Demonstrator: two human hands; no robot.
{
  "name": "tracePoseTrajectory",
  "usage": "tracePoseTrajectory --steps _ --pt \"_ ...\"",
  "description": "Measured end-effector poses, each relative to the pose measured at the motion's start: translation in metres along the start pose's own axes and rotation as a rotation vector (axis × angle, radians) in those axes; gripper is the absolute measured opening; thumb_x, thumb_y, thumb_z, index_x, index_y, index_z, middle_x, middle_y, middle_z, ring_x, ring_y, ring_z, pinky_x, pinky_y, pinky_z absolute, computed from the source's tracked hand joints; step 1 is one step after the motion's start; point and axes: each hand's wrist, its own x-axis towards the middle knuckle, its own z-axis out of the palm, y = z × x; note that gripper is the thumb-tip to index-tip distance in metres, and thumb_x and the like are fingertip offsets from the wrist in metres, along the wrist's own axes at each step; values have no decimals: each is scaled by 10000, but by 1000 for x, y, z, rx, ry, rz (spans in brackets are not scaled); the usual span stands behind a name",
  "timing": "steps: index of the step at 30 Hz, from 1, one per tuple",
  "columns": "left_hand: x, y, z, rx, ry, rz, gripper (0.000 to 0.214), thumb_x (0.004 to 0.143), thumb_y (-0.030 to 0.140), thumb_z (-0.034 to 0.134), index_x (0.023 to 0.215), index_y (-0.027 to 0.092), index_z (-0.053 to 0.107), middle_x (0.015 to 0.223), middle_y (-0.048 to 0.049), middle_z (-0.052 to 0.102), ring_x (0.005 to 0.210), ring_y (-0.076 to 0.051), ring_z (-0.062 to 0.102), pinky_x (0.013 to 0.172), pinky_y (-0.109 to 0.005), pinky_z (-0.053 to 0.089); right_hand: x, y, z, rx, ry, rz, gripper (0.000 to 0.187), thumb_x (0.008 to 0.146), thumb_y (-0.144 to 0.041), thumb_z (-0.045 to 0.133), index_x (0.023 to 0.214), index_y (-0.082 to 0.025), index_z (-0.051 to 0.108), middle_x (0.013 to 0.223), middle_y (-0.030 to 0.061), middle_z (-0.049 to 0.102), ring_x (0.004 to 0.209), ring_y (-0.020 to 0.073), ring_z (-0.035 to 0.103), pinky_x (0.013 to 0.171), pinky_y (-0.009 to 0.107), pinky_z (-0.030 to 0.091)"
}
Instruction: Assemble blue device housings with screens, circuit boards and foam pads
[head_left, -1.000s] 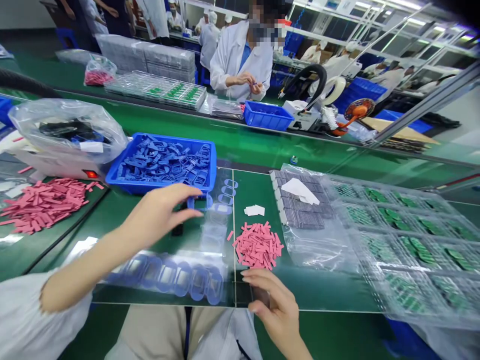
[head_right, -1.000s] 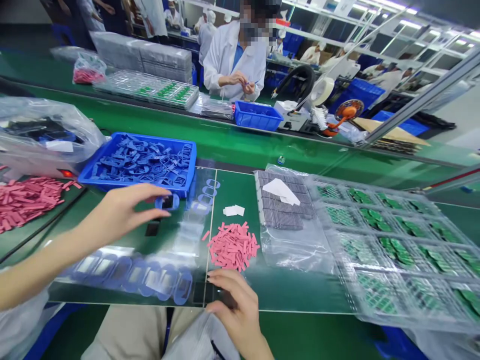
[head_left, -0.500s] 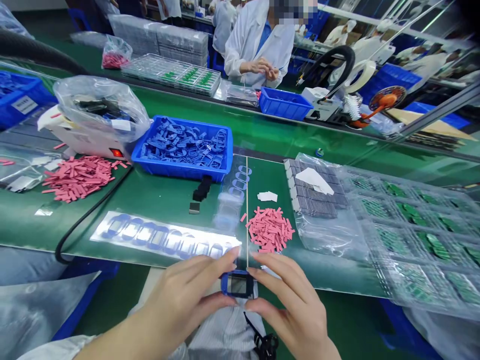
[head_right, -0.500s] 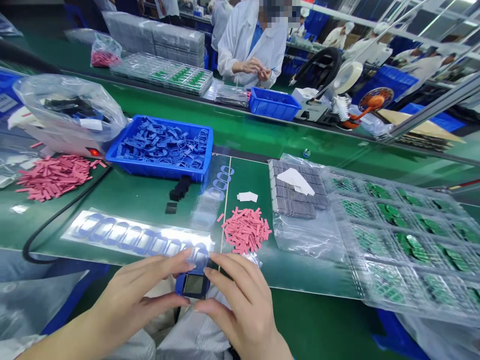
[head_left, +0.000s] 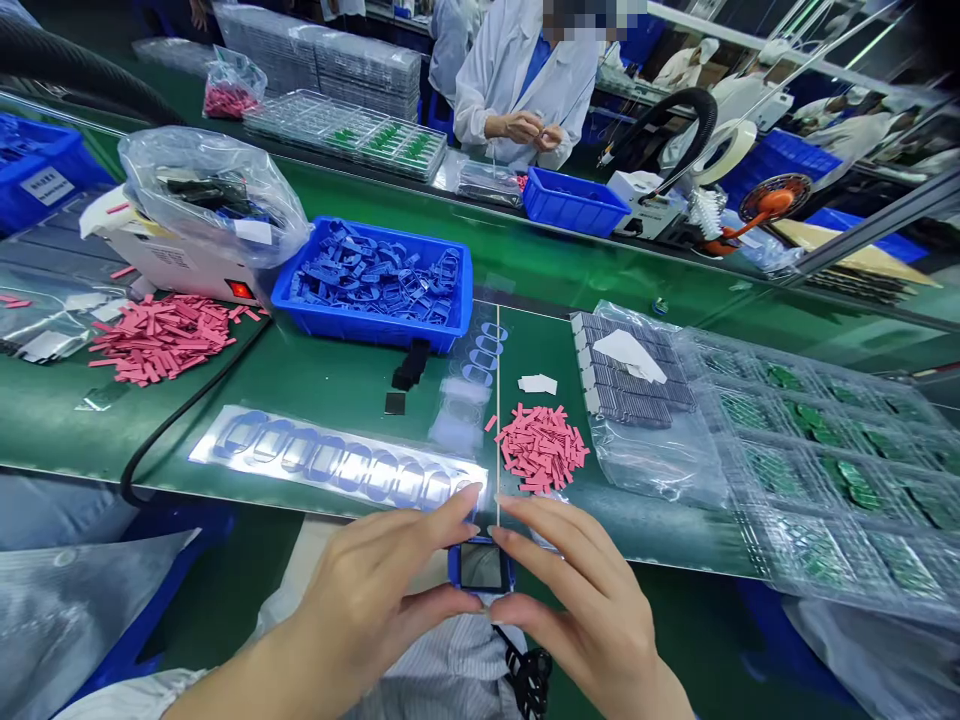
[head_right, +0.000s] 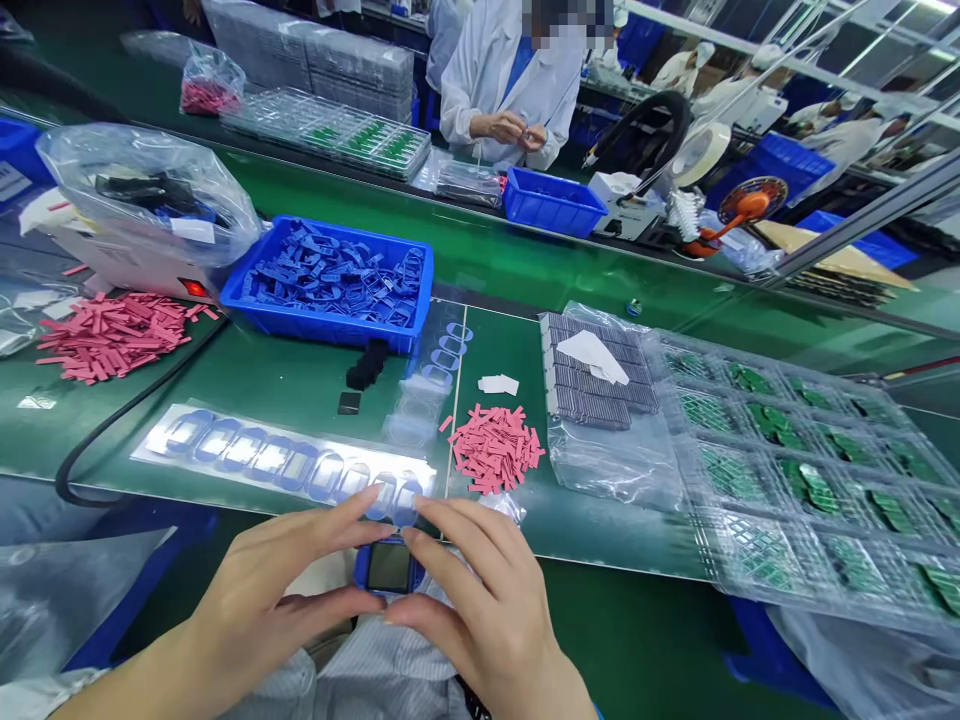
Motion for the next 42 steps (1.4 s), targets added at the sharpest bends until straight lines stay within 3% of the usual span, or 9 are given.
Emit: tracePoseTrajectory --steps 3,8,15,19,23,26,31,37,42 --pt "-1 0 -1 -10 9 -16 807 778 359 690 1449 314 245 960 -16 772 841 -190 735 752 -278 585 0 0 0 0 -22 34 558 832 -520 580 1280 -191 532 1130 134 675 1045 274 633 828 416 559" --pt "-4 -1 -2 -17 35 11 763 795 310 687 1440 299 279 983 -27 767 859 -189 730 760 -271 583 2 1 -1 41 -138 14 345 862 -328 617 1184 -208 582 1136 102 676 1055 243 628 851 391 554" --pt "-13 -5 -2 -131 115 -92 767 746 306 738 1409 341 354 965 -1 773 840 -164 731 791 -230 574 10 -2 3 110 -190 37 317 852 -320 628 1141 -194 593 1107 102 680 1037 237 627 859 384 541" --pt "-19 -7 5 -400 157 -291 754 654 322 806 1327 400 475 1045 19 760 911 -173 717 853 -229 555 11 -3 9 227 -121 96 278 850 -336 627 1088 -195 605 1063 83 687 1005 216 632 856 362 534" --pt "-18 -5 23 -790 244 -512 361 720 379 743 1077 377 693 1074 1 751 1002 -201 690 843 -235 562 10 -10 19 308 -26 180 276 845 -342 631 1085 -207 604 1054 84 682 990 217 636 859 375 532" --pt "-17 -3 38 -985 357 -575 255 720 411 734 966 345 734 994 -11 771 964 -205 702 839 -252 563 13 -11 22 313 -35 177 298 845 -370 628 1096 -211 609 1057 86 683 983 217 644 831 363 546" --pt "-15 -4 48 -1306 490 -869 307 689 443 752 946 279 712 956 -26 759 908 -214 711 830 -293 560 37 57 14 93 -62 218 275 885 -414 554 1078 -234 630 1068 73 692 1019 223 638 870 411 529" --pt "-16 -5 41 -1471 377 -1006 310 723 426 729 989 268 711 965 -28 730 938 -242 705 813 -312 561 81 176 17 -94 -176 423 168 722 -320 722 817 -184 697 901 106 684 893 275 627 836 470 481" --pt "-22 -7 43 -1435 335 -948 349 684 466 746 968 263 742 941 -52 746 945 -249 695 869 -337 533 87 174 18 1 -136 493 168 710 -337 732 672 -190 662 748 67 674 788 235 629 755 398 493"
